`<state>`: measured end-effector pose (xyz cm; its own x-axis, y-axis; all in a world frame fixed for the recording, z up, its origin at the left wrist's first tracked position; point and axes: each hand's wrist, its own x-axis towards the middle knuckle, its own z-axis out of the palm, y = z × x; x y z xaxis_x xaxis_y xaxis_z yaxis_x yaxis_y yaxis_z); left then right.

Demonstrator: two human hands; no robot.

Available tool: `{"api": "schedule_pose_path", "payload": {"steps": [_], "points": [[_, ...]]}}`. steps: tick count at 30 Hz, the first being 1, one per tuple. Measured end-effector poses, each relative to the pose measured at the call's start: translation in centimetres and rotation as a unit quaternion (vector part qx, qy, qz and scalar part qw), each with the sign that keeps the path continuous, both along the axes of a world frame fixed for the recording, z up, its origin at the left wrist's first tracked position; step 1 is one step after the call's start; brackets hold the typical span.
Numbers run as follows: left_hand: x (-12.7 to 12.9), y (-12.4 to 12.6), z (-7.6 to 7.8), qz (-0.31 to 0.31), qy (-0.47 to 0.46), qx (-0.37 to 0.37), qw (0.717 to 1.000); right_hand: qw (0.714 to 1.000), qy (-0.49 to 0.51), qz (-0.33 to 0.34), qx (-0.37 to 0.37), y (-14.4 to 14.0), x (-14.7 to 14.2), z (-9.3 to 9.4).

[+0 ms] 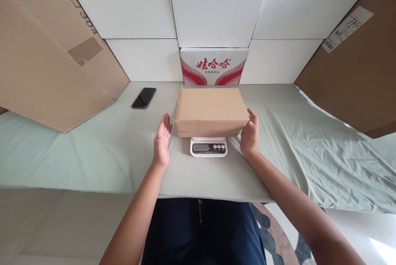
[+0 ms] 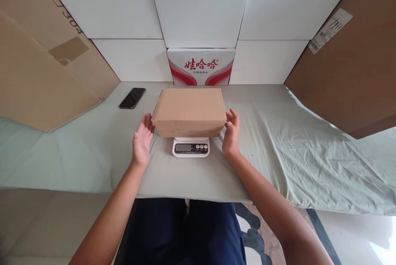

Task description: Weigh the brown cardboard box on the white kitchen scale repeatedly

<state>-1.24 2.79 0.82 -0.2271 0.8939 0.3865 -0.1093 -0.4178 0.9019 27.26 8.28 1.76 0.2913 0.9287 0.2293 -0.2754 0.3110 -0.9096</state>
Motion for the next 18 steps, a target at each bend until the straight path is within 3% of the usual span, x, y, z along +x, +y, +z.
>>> {"api": "schedule_pose_path", "payload": {"steps": [18], "points": [[0.45, -0.52, 0.90, -0.007, 0.027, -0.022, 0.999, 1.000, -0.004, -0.009, -0.013, 0.13, 0.00, -0.07]]}}
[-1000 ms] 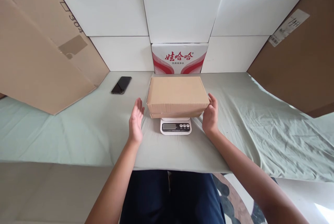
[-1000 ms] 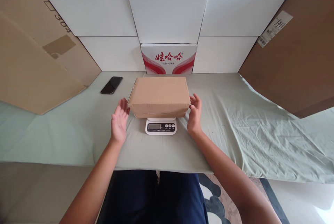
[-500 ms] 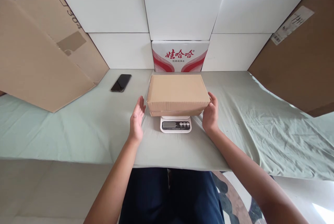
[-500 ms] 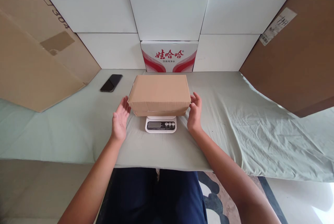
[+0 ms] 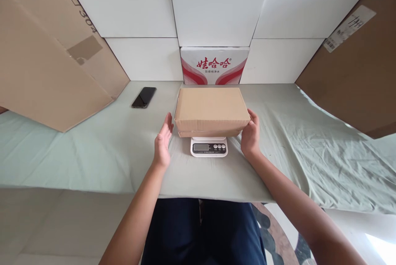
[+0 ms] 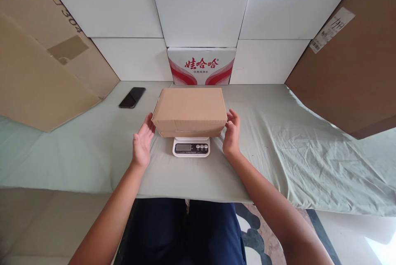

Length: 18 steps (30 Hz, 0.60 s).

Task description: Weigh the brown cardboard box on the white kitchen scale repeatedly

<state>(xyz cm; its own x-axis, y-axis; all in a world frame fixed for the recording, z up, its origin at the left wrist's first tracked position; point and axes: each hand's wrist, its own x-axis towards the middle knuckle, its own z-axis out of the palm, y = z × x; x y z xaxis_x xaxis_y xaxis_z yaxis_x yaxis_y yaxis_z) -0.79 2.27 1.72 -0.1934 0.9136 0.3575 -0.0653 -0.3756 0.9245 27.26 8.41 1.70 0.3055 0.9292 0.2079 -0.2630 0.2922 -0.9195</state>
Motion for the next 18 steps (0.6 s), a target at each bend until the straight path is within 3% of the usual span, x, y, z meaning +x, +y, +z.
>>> {"api": "schedule_pose_path", "payload": {"steps": [8, 18], "points": [[0.1, 0.0, 0.1, -0.006, -0.002, -0.005, 1.000, 1.000, -0.016, 0.008, -0.021, 0.0, 0.1, -0.2], [0.3, -0.3, -0.7, -0.028, 0.038, -0.035, 0.998, 0.999, -0.023, 0.044, 0.014, -1.4, -0.8, 0.2]]}}
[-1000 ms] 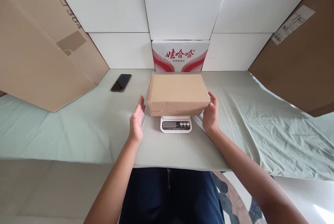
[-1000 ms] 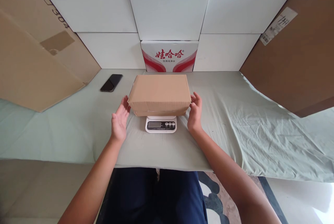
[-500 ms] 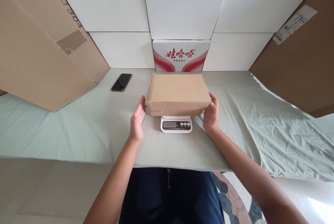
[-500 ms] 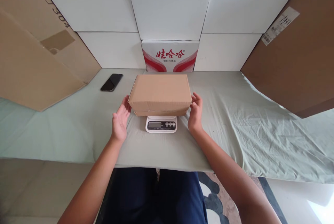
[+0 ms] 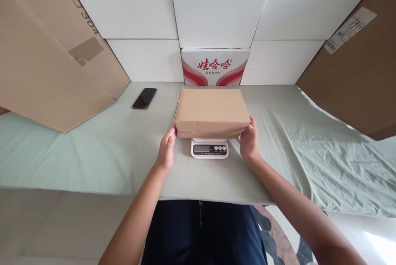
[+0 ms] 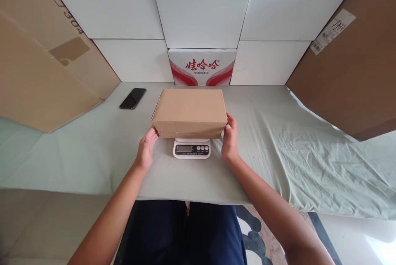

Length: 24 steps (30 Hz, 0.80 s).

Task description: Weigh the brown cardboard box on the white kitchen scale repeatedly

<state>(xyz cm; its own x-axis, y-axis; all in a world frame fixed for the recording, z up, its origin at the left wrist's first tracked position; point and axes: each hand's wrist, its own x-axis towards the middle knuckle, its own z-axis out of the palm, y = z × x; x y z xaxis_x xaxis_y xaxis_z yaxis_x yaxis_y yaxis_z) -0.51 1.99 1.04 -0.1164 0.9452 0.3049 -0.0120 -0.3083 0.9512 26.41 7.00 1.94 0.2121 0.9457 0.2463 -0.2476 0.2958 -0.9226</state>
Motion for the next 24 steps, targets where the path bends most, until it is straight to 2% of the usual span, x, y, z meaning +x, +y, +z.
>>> {"api": "schedule_pose_path", "payload": {"steps": [4, 8, 11, 14, 19, 22, 24], "points": [[0.4, -0.1, 0.1, -0.021, 0.002, -0.005, 1.000, 1.000, -0.011, -0.001, 0.016, -0.8, -0.6, 0.4], [0.7, 1.1, 1.2, -0.018, -0.021, 0.000, 1.000, 0.997, -0.056, -0.003, 0.050, -0.3, -1.1, 1.7], [0.9, 3.9, 2.1, -0.006, -0.043, 0.016, 0.999, 0.992, -0.089, 0.002, 0.088, 1.7, -1.6, 3.1], [1.4, 7.9, 1.9, 0.014, -0.063, 0.044, 0.997, 0.990, -0.099, 0.001, 0.104, 4.9, -2.3, 3.8], [2.4, 12.9, -0.6, 0.035, -0.101, 0.019, 0.994, 0.991, -0.098, -0.001, 0.088, 9.9, -3.2, 2.0], [2.5, 14.0, -1.7, 0.021, -0.120, 0.003, 0.993, 0.992, -0.105, 0.012, 0.066, 11.2, -3.2, 0.4], [2.3, 14.2, -1.7, 0.007, -0.125, -0.003, 0.992, 0.993, -0.106, 0.021, 0.044, 11.6, -3.0, -0.3]]}}
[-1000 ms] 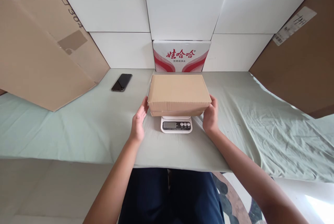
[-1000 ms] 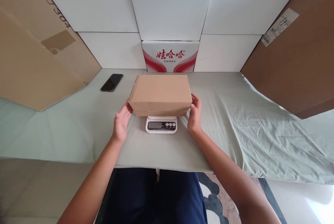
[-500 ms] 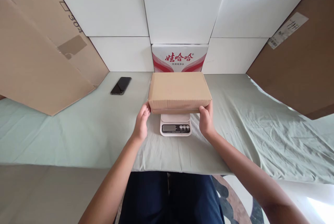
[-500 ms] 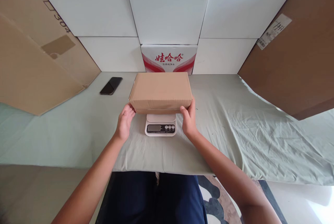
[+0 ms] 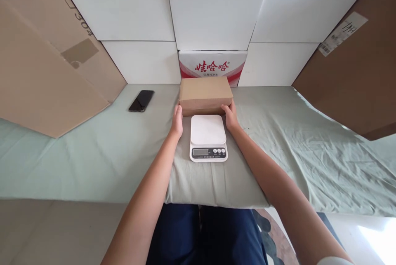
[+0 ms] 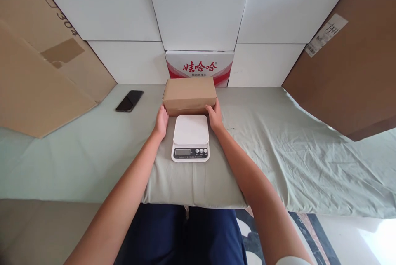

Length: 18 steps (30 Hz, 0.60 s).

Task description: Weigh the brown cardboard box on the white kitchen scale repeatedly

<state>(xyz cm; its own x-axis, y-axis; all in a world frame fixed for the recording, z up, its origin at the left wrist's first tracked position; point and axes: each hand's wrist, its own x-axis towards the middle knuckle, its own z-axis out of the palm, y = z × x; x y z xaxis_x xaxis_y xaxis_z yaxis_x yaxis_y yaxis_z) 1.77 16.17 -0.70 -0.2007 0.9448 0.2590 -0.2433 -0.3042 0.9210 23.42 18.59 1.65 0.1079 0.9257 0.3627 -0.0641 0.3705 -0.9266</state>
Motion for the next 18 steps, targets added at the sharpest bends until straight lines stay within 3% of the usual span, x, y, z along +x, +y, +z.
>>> {"api": "schedule_pose_path", "payload": {"steps": [3, 8, 11, 18], "points": [[-1.1, 0.0, 0.5, 0.016, 0.005, -0.031, 0.999, 0.999, 0.039, -0.002, -0.034, 0.7, 1.0, -0.7], [-4.5, 0.1, 1.1, 0.079, 0.011, -0.077, 0.994, 0.985, 0.115, -0.099, -0.086, 2.5, 4.6, -1.8], [-5.9, 0.3, 1.1, 0.084, 0.005, -0.088, 0.993, 0.981, 0.119, -0.114, -0.106, 2.9, 6.2, -2.5], [-5.5, 0.3, 1.1, 0.075, -0.002, -0.084, 0.994, 0.984, 0.088, -0.111, -0.105, 2.4, 5.8, -2.4]]}}
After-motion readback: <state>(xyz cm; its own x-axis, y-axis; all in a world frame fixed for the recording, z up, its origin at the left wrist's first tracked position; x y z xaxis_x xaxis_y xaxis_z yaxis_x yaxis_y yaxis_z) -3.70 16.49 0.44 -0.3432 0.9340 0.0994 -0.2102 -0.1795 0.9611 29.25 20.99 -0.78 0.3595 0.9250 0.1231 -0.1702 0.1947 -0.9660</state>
